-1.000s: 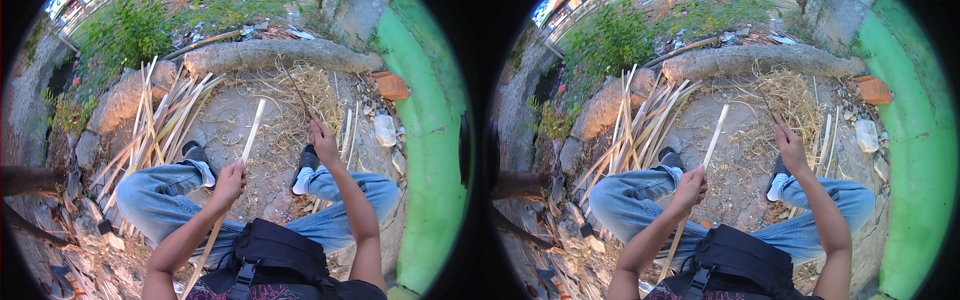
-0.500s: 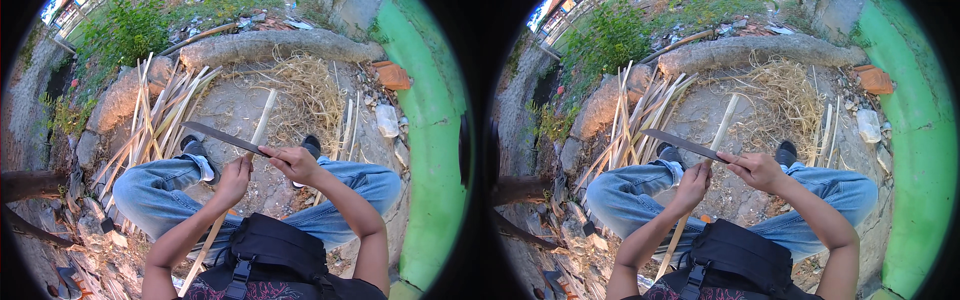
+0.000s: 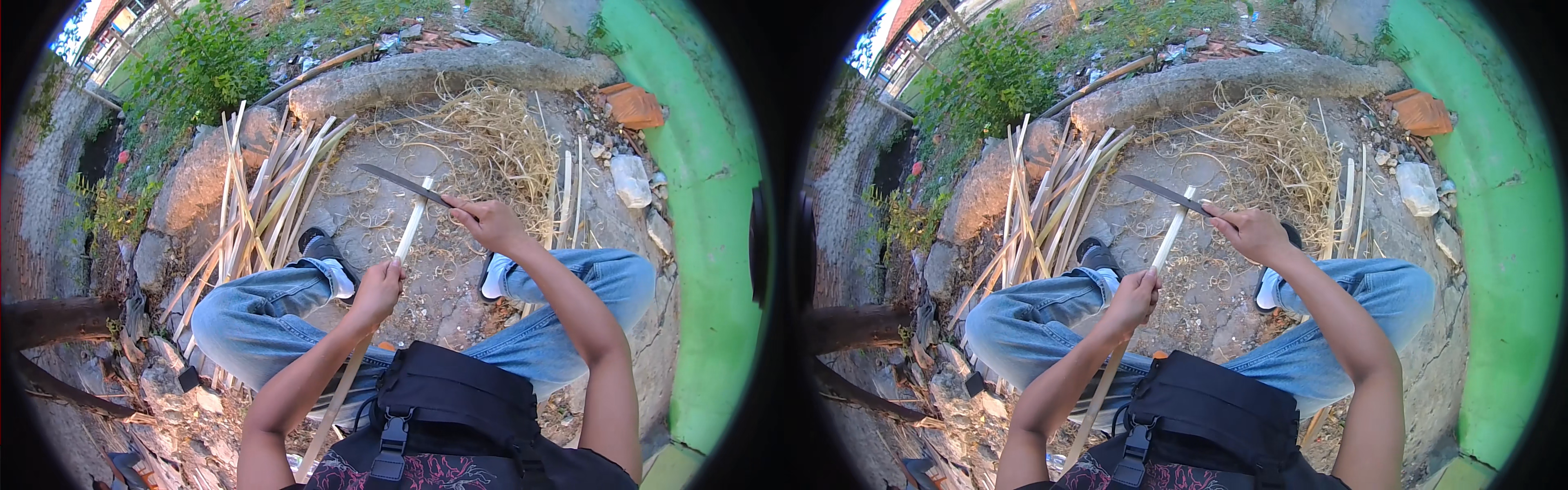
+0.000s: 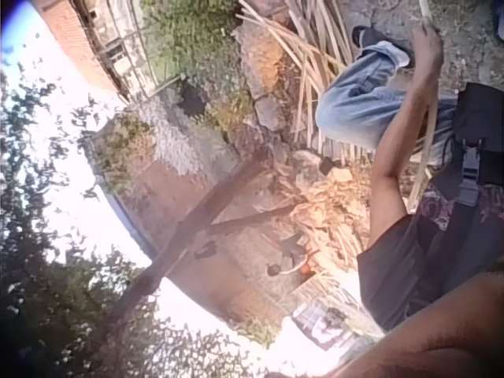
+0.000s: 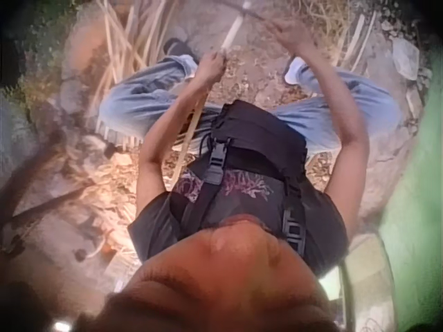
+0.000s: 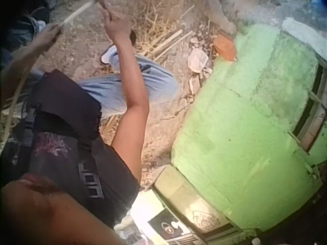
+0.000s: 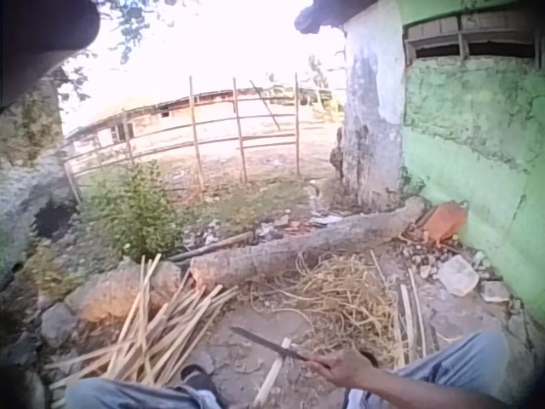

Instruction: The person uses a blade to shave and shape a thin bamboo strip by hand. They repeatedly pull the blade along the length of the strip, removing thin shavings until it is smooth and even.

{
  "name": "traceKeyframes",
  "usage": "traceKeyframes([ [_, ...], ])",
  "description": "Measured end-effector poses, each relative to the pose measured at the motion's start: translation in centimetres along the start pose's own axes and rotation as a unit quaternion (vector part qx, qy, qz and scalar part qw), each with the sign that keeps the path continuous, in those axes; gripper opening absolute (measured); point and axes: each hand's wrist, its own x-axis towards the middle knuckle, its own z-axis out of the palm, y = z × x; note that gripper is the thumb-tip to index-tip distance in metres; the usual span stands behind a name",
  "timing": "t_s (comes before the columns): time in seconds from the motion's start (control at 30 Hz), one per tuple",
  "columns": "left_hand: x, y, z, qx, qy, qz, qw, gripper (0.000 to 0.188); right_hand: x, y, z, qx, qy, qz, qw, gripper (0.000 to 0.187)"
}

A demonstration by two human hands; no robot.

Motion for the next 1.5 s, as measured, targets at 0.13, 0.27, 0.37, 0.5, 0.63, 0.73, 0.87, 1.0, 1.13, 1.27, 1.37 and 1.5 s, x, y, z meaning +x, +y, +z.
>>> traceKeyframes([
  [0.13, 0.9, -0.7, 0.1, 0.017, 0.010, 0.004, 1.000, 0.038, 0.1, 0.4, 0.7, -0.049, 0.005, -0.007, 0.999, 0.034],
  [0.27, 0.9, 0.3, -0.1, -0.049, -0.047, -0.066, 0.996, 0.033, -0.1, 0.3, 0.8, -0.025, -0.002, 0.004, 1.000, 0.035],
  [0.37, 0.4, 0.3, -0.6, -0.051, -0.042, -0.076, 0.995, 0.033, -0.3, -2.5, 0.1, -0.011, -0.062, 0.039, 0.997, 0.036],
  [0.5, 0.3, 1.3, -0.3, -0.047, -0.022, -0.024, 0.998, 0.033, -1.8, -3.8, 1.7, 0.034, 0.048, -0.143, 0.988, 0.038],
  [0.63, -1.9, 1.3, -0.3, 0.024, -0.075, 0.046, 0.996, 0.031, -0.9, 6.9, 0.1, 0.057, 0.039, 0.204, 0.977, 0.043],
  [0.73, -0.1, 1.4, -2.3, -0.075, 0.006, 0.051, 0.996, 0.032, -1.8, 13.3, 0.5, 0.053, 0.082, 0.400, 0.911, 0.043],
  [0.87, 0.2, 1.7, -2.5, -0.155, 0.019, 0.003, 0.988, 0.035, -0.8, 7.5, 1.0, 0.214, 0.177, 0.243, 0.929, 0.056],
  [1.0, 0.2, 1.5, -2.6, -0.174, -0.062, -0.026, 0.982, 0.037, -1.0, -3.9, -1.9, 0.181, 0.062, 0.172, 0.966, 0.063],
  [1.13, 0.8, 1.2, -1.5, -0.160, -0.089, -0.020, 0.983, 0.034, -1.3, -6.9, -2.3, 0.085, -0.025, 0.083, 0.993, 0.046],
  [1.27, 0.9, 0.4, -0.1, 0.009, -0.050, 0.059, 0.997, 0.030, -1.2, -5.4, 0.2, -0.046, 0.029, -0.024, 0.998, 0.027],
  [1.37, 3.0, -2.5, 0.0, 0.040, -0.008, 0.146, 0.988, 0.030, -0.4, -5.4, -0.1, -0.043, -0.025, 0.074, 0.996, 0.032],
  [1.5, 2.5, -1.7, 0.6, 0.063, 0.023, 0.178, 0.982, 0.045, 0.1, -4.7, -1.9, 0.013, -0.082, 0.156, 0.984, 0.039],
])
